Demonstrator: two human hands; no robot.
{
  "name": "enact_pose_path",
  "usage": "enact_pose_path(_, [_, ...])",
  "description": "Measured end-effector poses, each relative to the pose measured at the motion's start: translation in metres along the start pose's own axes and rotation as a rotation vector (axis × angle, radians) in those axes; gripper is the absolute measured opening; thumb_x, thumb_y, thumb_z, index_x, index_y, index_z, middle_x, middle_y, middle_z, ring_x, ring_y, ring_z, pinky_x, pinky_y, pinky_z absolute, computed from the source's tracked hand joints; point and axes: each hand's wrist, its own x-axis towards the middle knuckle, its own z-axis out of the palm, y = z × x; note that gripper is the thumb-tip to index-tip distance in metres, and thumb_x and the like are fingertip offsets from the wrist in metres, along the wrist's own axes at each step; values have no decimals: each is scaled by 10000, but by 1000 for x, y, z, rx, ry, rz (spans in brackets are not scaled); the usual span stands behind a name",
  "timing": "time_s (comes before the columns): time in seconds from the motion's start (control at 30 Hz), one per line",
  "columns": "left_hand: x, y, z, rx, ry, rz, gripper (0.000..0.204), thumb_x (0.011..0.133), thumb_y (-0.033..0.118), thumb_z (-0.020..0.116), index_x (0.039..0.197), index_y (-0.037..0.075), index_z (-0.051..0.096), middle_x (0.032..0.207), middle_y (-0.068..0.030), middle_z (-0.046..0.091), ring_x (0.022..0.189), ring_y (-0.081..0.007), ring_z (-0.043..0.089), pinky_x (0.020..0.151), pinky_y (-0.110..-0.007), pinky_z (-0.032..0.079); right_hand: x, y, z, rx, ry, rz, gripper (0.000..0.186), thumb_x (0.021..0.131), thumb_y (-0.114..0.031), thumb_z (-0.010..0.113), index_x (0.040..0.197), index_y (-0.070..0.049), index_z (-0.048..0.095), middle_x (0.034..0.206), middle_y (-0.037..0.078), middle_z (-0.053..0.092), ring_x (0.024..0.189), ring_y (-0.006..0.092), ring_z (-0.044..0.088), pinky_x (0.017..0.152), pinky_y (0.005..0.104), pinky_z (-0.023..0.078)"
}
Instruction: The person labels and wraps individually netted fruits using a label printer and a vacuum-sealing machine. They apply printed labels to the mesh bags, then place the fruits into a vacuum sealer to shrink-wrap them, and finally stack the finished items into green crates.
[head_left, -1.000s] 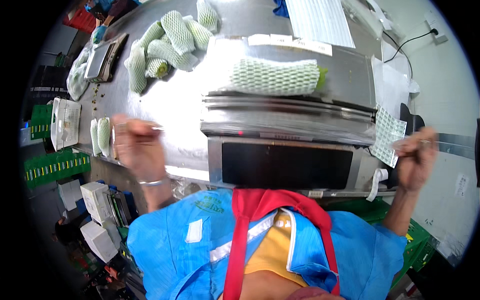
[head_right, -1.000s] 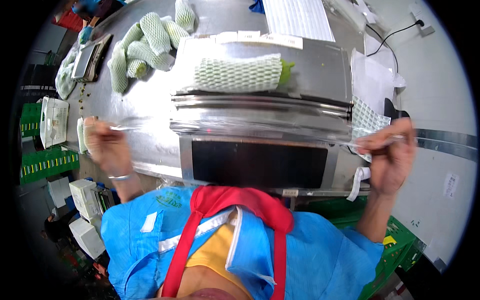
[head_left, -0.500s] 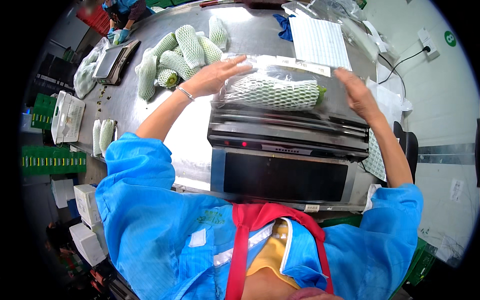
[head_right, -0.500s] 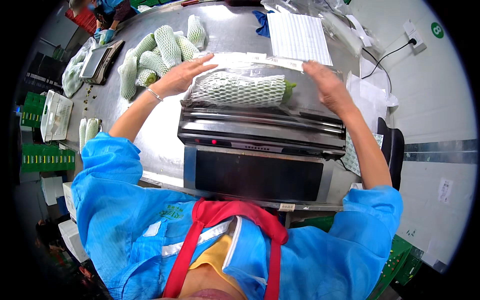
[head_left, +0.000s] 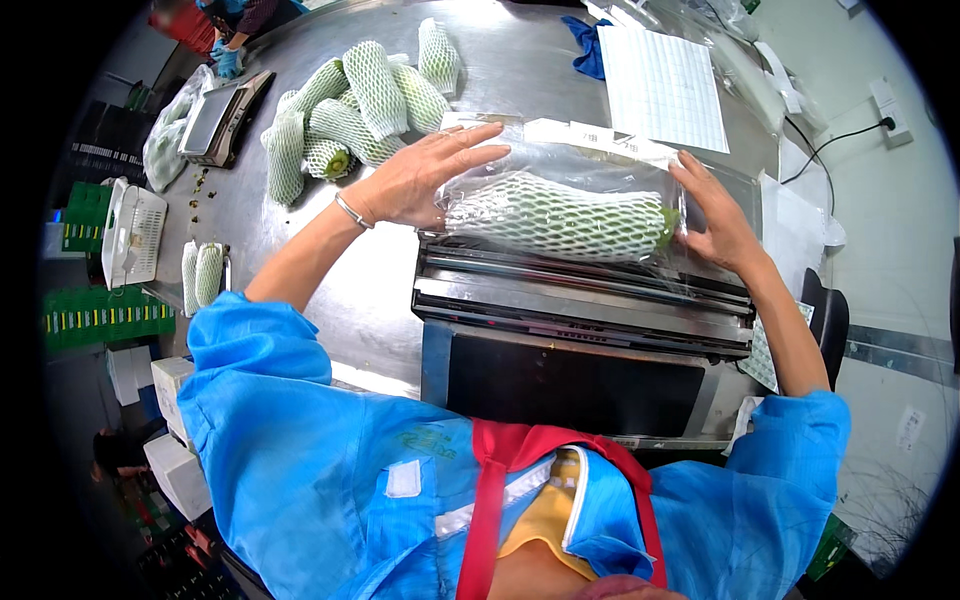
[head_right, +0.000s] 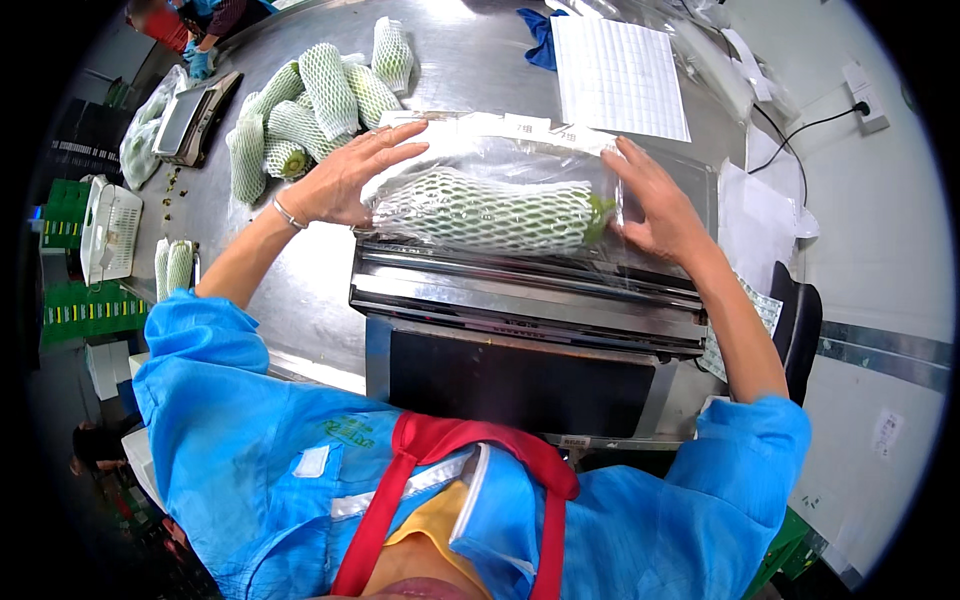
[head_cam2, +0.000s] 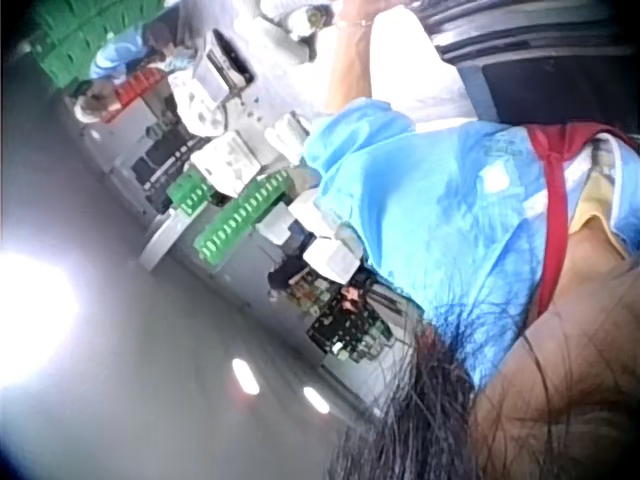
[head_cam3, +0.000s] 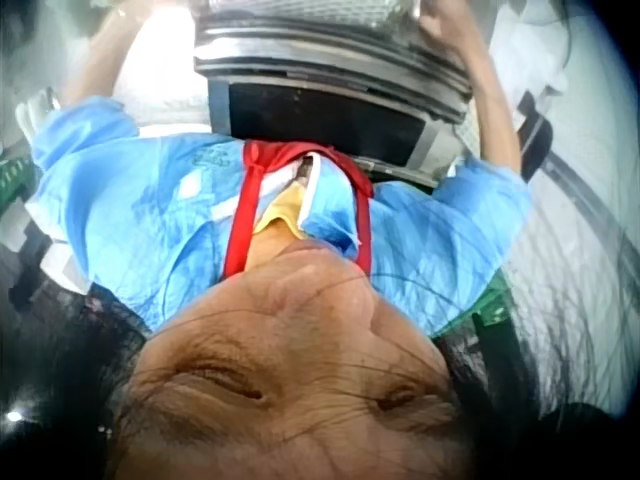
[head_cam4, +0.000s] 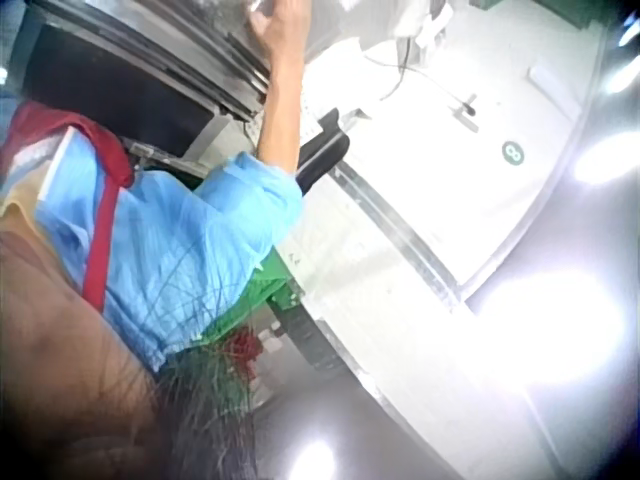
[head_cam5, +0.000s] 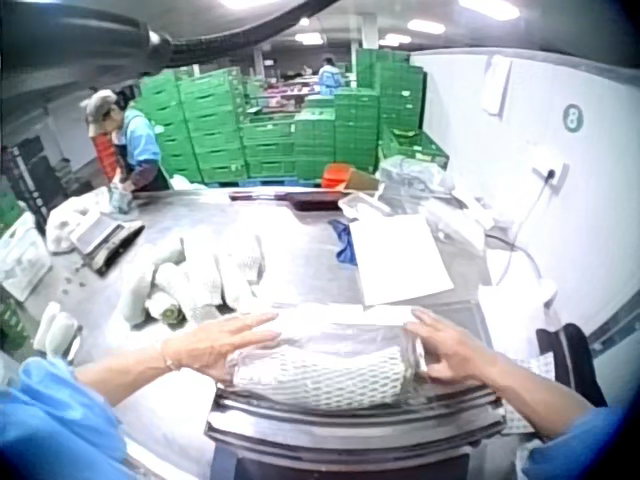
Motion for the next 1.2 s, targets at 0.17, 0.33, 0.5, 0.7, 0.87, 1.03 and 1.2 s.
enact_pose_path(0.17, [5,22,4,-130,157,51,1030,457,66,782,1358,226,309,1447,-77,250,1259,-300,362,1058,-430,323,-4,-30,14,174,9,26,861,554,-187,814,1305,-106,401,1337,178,403,1218,334,409,1013,383,350])
enact_pose_path(0.33, [7,18,23,-402,33,-101,788,632,181,755,1322,162,375,1288,-95,478,1160,-283,484,1005,-370,386,4,-36,19,300,-27,90,800,568,-209,821,1264,-79,446,1169,151,540,1079,299,520,925,366,422])
enact_pose_path(0.5, [2,8,34,-628,56,-224,673,675,246,754,1266,130,454,1180,-90,560,1060,-239,558,947,-358,431,3,-31,16,339,-10,169,686,607,-210,802,1200,-39,503,1146,149,556,1033,285,547,896,339,433])
enact_pose_path(0.7, [-10,52,27,-1187,39,-322,501,770,273,685,1159,18,500,1047,-86,603,971,-137,562,863,-294,453,-25,-72,-2,796,-103,605,365,869,-320,565,1032,7,573,852,23,577,808,78,472,740,259,409])
enact_pose_path(0.87, [-55,116,47,-1232,-17,-544,406,828,374,602,988,6,542,897,-49,595,821,-94,541,738,-257,444,-78,-123,-1,822,-154,785,445,939,-396,409,892,23,552,829,16,549,778,92,427,738,273,381])
enact_pose_path(1.03, [-60,139,31,-1086,105,-779,389,787,323,676,973,10,541,749,-33,573,733,-86,540,670,-241,453,-83,-133,11,618,-20,768,480,919,-420,429,1008,38,544,848,95,555,838,173,491,773,304,407])
enact_pose_path(1.2, [-79,158,22,-931,234,-449,465,704,219,754,1058,15,532,950,-112,618,879,-189,627,775,-290,499,-99,-159,9,466,190,446,663,826,-542,509,1159,30,477,991,180,520,878,289,519,809,359,407])
